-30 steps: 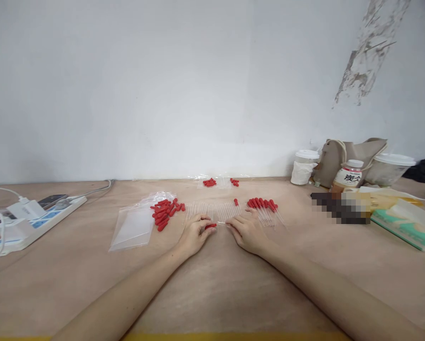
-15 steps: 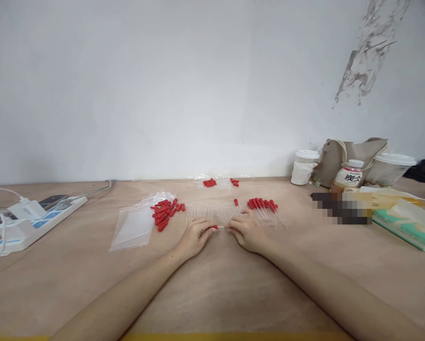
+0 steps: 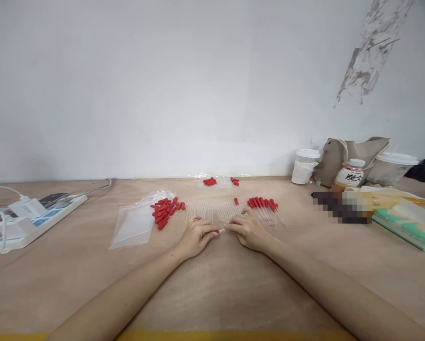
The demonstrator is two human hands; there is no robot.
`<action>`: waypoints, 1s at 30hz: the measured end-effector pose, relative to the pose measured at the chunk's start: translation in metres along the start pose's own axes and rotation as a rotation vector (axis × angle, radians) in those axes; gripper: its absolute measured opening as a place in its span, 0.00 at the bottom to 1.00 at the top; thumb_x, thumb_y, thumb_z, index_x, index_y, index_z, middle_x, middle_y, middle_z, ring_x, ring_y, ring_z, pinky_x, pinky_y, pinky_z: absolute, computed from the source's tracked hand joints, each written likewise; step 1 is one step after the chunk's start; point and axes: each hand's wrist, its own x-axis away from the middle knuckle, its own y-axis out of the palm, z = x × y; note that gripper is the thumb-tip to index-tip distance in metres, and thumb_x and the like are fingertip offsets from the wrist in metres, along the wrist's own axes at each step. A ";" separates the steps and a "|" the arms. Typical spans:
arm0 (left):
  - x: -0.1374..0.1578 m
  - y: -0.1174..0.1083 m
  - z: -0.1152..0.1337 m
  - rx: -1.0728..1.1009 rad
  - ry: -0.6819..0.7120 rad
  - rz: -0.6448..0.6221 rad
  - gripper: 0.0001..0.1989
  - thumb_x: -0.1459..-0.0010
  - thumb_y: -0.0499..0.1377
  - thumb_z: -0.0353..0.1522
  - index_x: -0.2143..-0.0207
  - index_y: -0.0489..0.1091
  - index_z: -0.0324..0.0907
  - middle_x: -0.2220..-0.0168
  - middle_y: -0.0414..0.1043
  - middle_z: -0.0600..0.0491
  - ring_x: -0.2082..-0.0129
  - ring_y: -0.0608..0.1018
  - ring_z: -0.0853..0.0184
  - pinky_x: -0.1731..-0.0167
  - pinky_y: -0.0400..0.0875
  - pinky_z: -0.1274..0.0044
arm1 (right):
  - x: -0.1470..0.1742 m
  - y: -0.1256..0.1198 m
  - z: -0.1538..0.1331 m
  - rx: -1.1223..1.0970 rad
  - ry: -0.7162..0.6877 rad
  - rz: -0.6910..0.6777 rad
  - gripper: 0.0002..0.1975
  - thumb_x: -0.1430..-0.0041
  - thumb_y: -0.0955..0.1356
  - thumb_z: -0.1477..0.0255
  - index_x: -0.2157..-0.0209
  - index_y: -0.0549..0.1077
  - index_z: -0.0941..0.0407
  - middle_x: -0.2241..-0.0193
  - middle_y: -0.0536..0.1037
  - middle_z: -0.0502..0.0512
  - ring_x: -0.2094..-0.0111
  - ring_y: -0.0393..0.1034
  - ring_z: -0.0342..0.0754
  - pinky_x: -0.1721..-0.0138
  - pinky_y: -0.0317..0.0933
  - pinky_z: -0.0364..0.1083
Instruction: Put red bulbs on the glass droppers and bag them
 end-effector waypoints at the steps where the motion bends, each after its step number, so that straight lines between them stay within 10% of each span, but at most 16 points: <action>1: 0.000 0.000 0.000 -0.014 -0.003 0.005 0.10 0.41 0.49 0.33 0.67 0.71 0.45 0.71 0.72 0.55 0.69 0.72 0.69 0.57 0.54 0.72 | 0.000 0.000 -0.001 0.006 0.002 0.001 0.16 0.47 0.58 0.82 0.62 0.70 0.54 0.72 0.73 0.52 0.69 0.63 0.42 0.59 0.44 0.49; 30: -0.003 0.003 -0.001 -0.240 0.055 0.043 0.09 0.43 0.50 0.35 0.68 0.70 0.44 0.72 0.70 0.53 0.68 0.70 0.66 0.54 0.50 0.66 | -0.016 -0.006 -0.028 -0.038 0.223 -0.116 0.12 0.42 0.59 0.72 0.73 0.70 0.56 0.75 0.74 0.51 0.70 0.63 0.43 0.62 0.44 0.47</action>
